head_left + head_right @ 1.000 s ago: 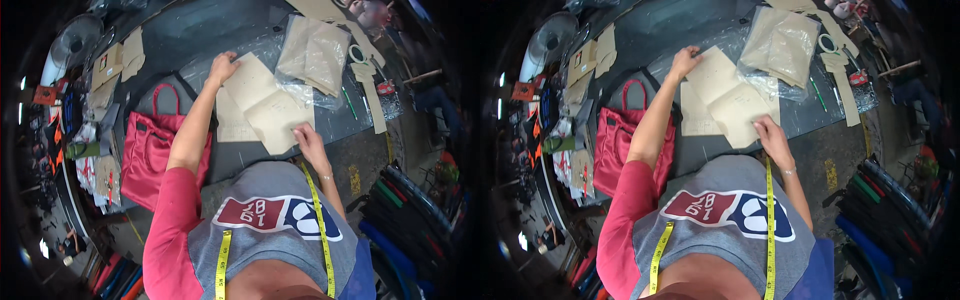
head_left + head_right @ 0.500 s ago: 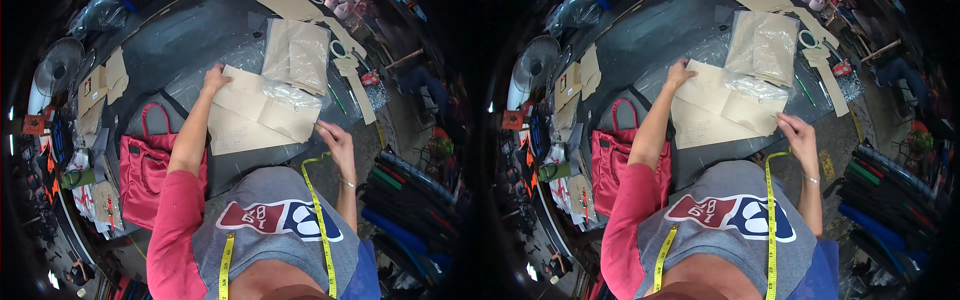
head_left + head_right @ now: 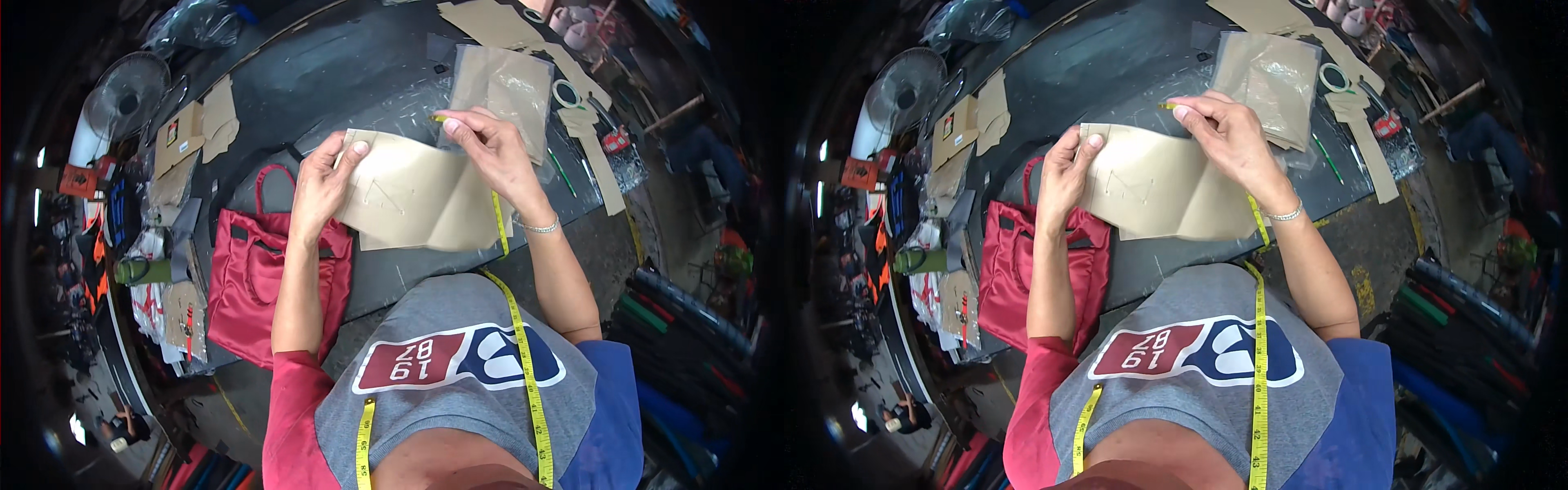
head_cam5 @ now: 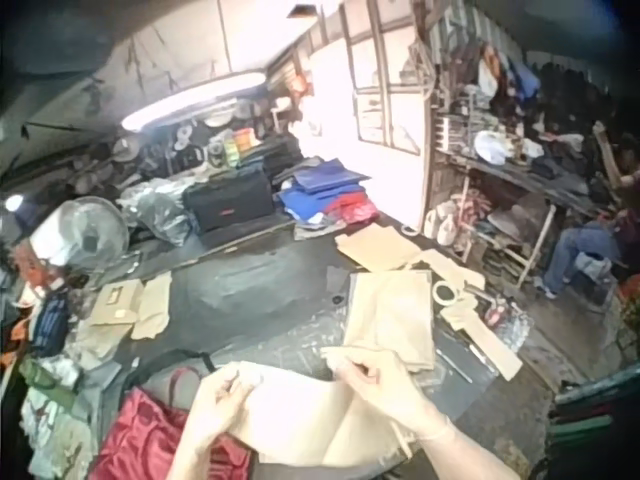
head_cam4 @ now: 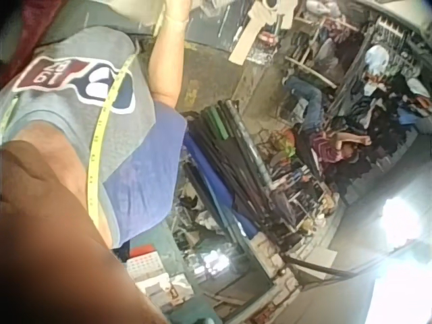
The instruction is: Measure the dimensions of a red tote bag and its corresponding cardboard patterns, and record the measurements on paper.
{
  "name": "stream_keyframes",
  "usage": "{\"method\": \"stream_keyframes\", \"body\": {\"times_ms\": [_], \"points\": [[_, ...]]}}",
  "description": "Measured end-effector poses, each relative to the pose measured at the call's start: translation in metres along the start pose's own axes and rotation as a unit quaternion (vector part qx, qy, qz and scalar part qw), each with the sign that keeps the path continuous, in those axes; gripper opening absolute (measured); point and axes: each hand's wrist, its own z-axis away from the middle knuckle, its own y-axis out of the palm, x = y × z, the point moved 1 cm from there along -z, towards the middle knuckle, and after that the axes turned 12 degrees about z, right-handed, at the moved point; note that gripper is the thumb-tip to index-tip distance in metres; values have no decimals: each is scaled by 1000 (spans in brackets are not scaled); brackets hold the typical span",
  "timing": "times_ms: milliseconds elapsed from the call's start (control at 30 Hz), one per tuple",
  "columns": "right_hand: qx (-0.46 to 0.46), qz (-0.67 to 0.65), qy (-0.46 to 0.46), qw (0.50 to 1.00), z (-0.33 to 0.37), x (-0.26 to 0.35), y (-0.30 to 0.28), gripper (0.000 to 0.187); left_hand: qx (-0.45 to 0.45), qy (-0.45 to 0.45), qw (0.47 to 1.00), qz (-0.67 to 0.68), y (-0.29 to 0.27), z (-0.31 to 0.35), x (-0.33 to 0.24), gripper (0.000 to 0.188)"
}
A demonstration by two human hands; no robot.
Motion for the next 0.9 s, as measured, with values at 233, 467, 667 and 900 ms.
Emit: {"method": "stream_keyframes", "body": {"times_ms": [233, 467, 667, 900], "points": [[111, -23, -72, 991, -13, 34, 24, 31, 4, -13, 997, 80, 13, 17, -41, 21], [157, -39, -107, 981, -10, 47, 25, 31, 0, -34, 988, 153, 10, 23, -51, 31], [166, -32, -124, 978, -13, 47, 25, 32, 24, -59, 988, 140, 12, 22, -52, 39], [194, -49, -123, 972, -13, 40, 28, 34, 42, -66, 984, 160, 9, 24, -53, 36]]}}
